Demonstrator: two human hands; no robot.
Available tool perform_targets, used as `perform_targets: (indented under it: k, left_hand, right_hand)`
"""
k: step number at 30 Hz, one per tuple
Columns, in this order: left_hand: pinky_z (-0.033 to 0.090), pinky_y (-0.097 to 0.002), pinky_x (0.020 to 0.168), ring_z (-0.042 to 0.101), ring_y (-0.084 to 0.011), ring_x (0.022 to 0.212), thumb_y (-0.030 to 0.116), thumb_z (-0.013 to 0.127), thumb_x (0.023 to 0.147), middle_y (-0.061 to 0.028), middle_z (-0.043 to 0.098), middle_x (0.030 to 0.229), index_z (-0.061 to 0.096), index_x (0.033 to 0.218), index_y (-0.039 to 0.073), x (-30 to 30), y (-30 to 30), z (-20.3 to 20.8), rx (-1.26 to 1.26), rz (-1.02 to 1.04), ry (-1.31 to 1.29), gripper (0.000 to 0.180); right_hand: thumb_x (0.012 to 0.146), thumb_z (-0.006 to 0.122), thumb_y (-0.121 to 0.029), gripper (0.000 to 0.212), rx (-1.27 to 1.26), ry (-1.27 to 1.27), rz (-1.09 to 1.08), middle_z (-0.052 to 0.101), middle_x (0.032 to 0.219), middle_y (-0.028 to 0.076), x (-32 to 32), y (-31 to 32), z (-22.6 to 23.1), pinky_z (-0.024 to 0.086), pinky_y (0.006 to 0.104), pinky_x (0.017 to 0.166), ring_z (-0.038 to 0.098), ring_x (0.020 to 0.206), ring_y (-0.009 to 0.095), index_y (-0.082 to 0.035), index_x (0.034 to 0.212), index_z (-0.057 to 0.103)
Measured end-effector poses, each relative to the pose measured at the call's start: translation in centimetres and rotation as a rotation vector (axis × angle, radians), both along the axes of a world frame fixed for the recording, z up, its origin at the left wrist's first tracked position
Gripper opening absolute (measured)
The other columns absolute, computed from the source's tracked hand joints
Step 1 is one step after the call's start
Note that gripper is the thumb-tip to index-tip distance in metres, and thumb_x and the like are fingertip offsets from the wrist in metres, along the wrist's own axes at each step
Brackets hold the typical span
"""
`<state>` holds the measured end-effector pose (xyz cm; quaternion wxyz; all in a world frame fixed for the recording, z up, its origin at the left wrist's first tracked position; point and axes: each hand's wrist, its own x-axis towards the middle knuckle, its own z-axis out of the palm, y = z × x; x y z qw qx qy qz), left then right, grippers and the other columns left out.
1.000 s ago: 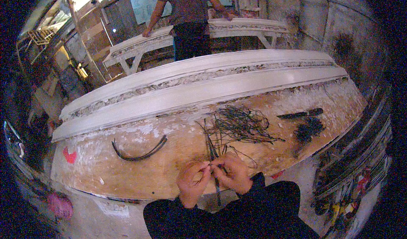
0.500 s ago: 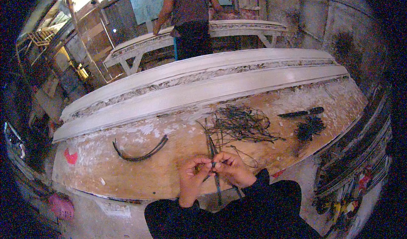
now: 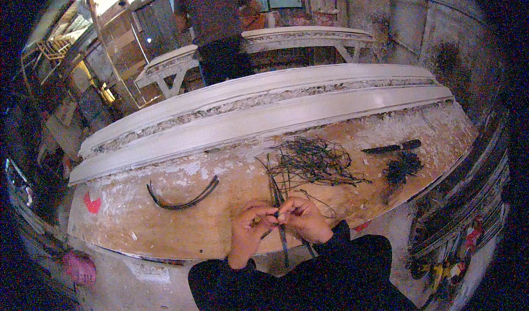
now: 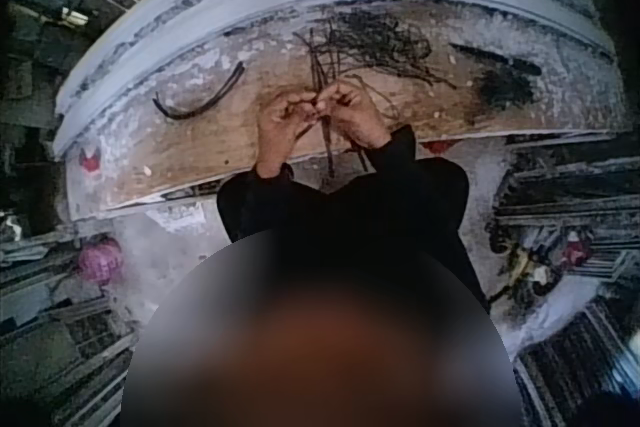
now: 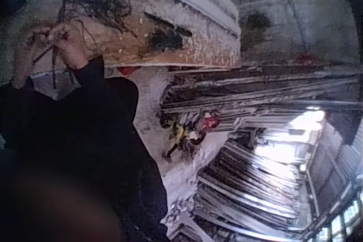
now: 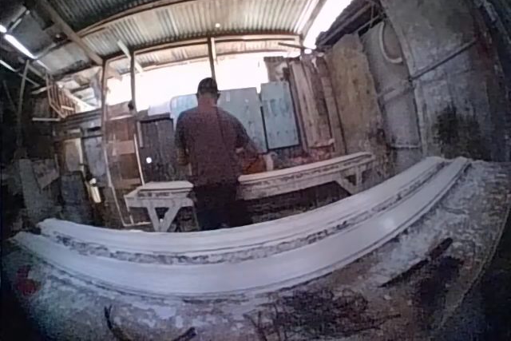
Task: The person repeatedly picks up black cable ties from a wooden workbench and ties them into knots by hand. The person handles the ties one at a time, forming loops and tightening them, while a coworker works on a white boat hull in the background.
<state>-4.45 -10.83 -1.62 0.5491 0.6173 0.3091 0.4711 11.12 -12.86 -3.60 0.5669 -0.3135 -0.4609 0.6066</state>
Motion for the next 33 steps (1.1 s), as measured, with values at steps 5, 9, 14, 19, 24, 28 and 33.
perform_targets:
  k: [5,9,14,19,24,28,33]
  left_hand:
    - [0.05,-0.023,0.06,0.057,-0.012,0.074,0.006,0.061,0.077,-0.0045,0.056,0.088,0.06,0.09,0.0,-0.1,0.1,0.4,-0.168,-0.04,0.012,0.014]
    - [0.047,-0.0226,0.057,0.056,-0.0106,0.072,0.006,0.062,0.077,-0.0034,0.059,0.082,0.059,0.088,0.0,-0.1,0.0,0.9,-0.236,-0.049,0.019,0.013]
    - [0.046,-0.022,0.055,0.057,-0.0105,0.07,0.005,0.062,0.076,-0.0048,0.06,0.082,0.058,0.087,0.001,-0.1,0.1,0.8,-0.266,-0.07,-0.064,0.012]
    - [0.046,-0.0218,0.054,0.057,-0.0109,0.07,0.005,0.062,0.076,-0.0058,0.061,0.082,0.057,0.086,0.002,-0.5,0.1,0.6,-0.28,-0.049,-0.002,0.012]
    - [0.045,-0.0217,0.054,0.057,-0.0109,0.069,0.005,0.061,0.078,-0.0043,0.059,0.077,0.055,0.083,0.002,-1.3,0.7,0.4,-0.204,-0.169,-0.001,0.008]
    - [0.046,-0.0223,0.056,0.057,-0.0116,0.067,0.007,0.058,0.08,-0.0029,0.056,0.074,0.054,0.081,0.003,-1.5,0.9,0.0,-0.226,-0.229,-0.042,0.007]
    - [0.047,-0.023,0.06,0.057,-0.0125,0.067,0.006,0.054,0.081,-0.0029,0.054,0.075,0.053,0.081,0.003,-1.1,0.5,0.1,-0.25,-0.055,-0.113,0.002]
  right_hand:
    - [0.076,0.063,-0.006,0.01,0.002,-0.07,-0.087,0.055,0.079,0.0,-0.3,-0.1,1.0,0.043,0.0242,0.07,0.052,0.075,0.009,-0.007,0.083,0.056]
    - [0.077,0.062,-0.008,0.011,0.065,-0.114,-0.127,0.055,0.083,0.002,-0.6,-0.4,1.5,0.043,0.0252,0.073,0.053,0.08,0.011,-0.005,0.087,0.057]
    - [0.078,0.062,-0.011,0.014,0.156,-0.187,-0.053,0.059,0.087,0.004,-0.2,-0.2,1.0,0.044,0.028,0.078,0.055,0.085,0.014,-0.004,0.09,0.058]
    - [0.078,0.061,-0.009,0.012,0.155,-0.21,-0.058,0.06,0.088,0.004,0.0,0.0,0.4,0.044,0.028,0.078,0.056,0.085,0.014,-0.004,0.088,0.059]
    - [0.077,0.062,-0.008,0.013,0.126,-0.122,0.042,0.061,0.086,0.004,0.1,-0.1,0.4,0.044,0.0278,0.078,0.056,0.085,0.014,-0.004,0.088,0.059]
    - [0.077,0.061,-0.009,0.012,0.07,-0.152,0.075,0.061,0.086,0.003,-0.2,-0.1,0.9,0.043,0.0269,0.076,0.055,0.082,0.013,-0.004,0.088,0.059]
    - [0.078,0.06,-0.005,0.019,0.039,-0.172,0.035,0.052,0.072,-0.002,-0.3,-0.9,2.0,0.041,0.0202,0.061,0.05,0.066,0.006,-0.006,0.095,0.052]
